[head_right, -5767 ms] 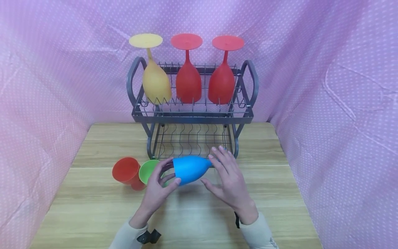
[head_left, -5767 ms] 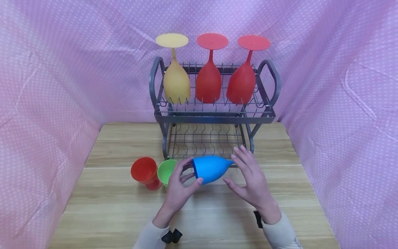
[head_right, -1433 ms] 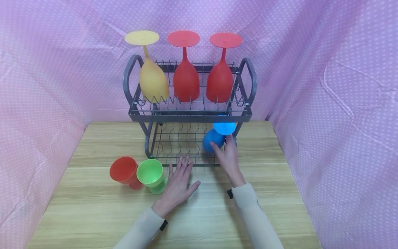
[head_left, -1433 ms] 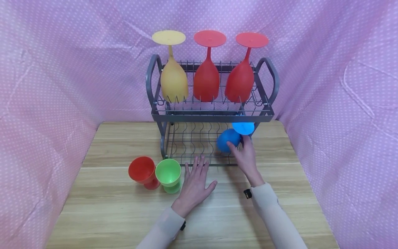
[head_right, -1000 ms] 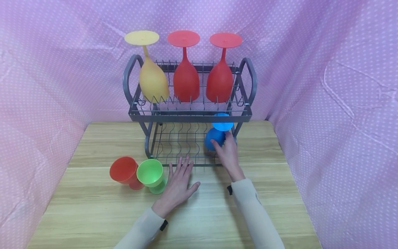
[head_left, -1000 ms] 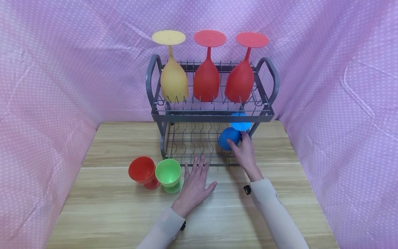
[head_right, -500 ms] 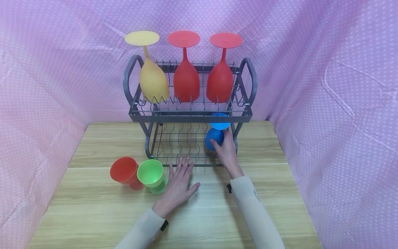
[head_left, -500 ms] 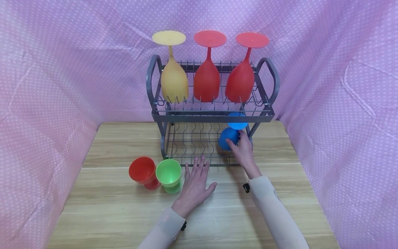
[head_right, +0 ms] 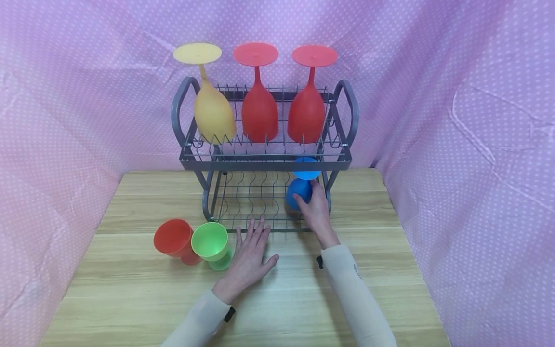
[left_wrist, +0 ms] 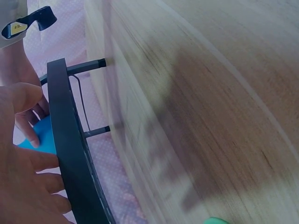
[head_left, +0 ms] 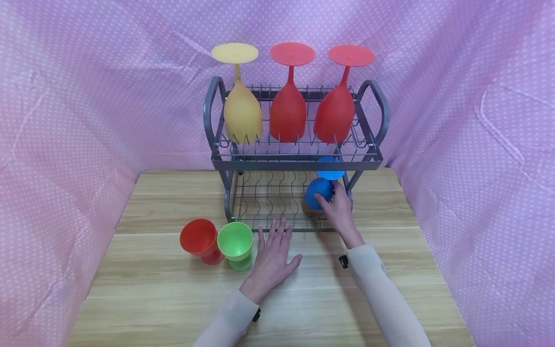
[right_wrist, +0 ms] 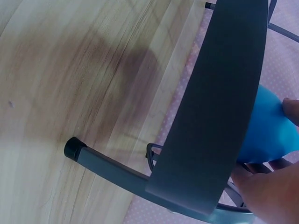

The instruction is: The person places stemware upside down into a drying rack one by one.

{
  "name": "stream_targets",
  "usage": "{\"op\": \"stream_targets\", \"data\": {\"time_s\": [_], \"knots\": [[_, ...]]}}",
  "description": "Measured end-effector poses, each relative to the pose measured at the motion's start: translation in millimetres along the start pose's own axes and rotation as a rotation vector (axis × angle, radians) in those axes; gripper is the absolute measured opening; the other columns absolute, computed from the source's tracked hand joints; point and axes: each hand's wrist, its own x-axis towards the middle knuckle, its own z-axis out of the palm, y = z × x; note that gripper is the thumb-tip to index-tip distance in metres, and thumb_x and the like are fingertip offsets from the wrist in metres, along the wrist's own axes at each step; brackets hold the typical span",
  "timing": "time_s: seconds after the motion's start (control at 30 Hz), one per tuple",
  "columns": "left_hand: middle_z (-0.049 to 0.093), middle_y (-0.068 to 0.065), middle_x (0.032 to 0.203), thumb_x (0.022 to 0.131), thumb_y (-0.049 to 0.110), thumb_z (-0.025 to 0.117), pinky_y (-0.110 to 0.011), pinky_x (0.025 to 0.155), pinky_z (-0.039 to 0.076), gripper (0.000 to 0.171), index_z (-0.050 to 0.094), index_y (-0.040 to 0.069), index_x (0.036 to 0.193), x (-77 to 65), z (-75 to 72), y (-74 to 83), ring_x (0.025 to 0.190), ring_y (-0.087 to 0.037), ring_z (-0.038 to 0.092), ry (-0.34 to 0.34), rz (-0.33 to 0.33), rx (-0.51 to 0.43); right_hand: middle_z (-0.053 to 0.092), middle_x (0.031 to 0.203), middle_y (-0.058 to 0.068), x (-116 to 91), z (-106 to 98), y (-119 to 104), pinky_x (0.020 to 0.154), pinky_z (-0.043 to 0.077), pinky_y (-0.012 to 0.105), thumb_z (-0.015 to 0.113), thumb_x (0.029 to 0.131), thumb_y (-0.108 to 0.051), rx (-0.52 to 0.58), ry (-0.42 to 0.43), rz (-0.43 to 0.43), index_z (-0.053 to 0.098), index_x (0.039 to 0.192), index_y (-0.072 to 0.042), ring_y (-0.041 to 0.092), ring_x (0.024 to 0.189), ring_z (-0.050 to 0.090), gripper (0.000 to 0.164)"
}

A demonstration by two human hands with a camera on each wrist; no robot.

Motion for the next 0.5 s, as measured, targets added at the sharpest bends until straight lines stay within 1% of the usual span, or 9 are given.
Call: {"op": "stream_targets", "data": {"time_s": [0.2, 0.3, 0.5], "knots": [[0.026, -0.019, 0.168, 0.095, 0.055, 0.064, -0.073, 0.119, 0.012, 0.083, 0.041, 0.004, 0.157, 0.0, 0.3, -0.4, 0.156, -0.041, 0.019, -0.005, -0.002, -0.003, 0.040, 0.158, 0.023, -4.4, -0.6, 1.8, 0.111, 0.043, 0.061, 0.071, 0.100, -0.032, 0.021, 0.027, -0.024, 0.032, 0.158, -0.002, 0.045, 0.140, 0.047, 0.075], [0.024, -0.018, 0.169, 0.096, 0.055, 0.063, -0.073, 0.119, 0.013, 0.083, 0.041, 0.004, 0.157, 0.3, -0.2, -0.3, 0.156, -0.041, 0.018, -0.009, -0.003, -0.001, 0.039, 0.160, 0.021, -8.4, -1.4, 4.8, 0.111, 0.043, 0.062, 0.070, 0.100, -0.034, 0.046, 0.043, -0.039, 0.033, 0.159, -0.004, 0.044, 0.141, 0.046, 0.076], [0.021, -0.017, 0.170, 0.096, 0.052, 0.064, -0.072, 0.119, 0.015, 0.079, 0.042, 0.005, 0.157, 0.8, -3.2, 0.8, 0.157, -0.038, 0.014, -0.010, -0.008, 0.002, 0.036, 0.163, 0.016, -19.7, -4.3, 6.5, 0.118, 0.036, 0.054, 0.065, 0.102, -0.039, 0.096, 0.059, -0.073, 0.034, 0.160, -0.006, 0.036, 0.149, 0.038, 0.074]]}}
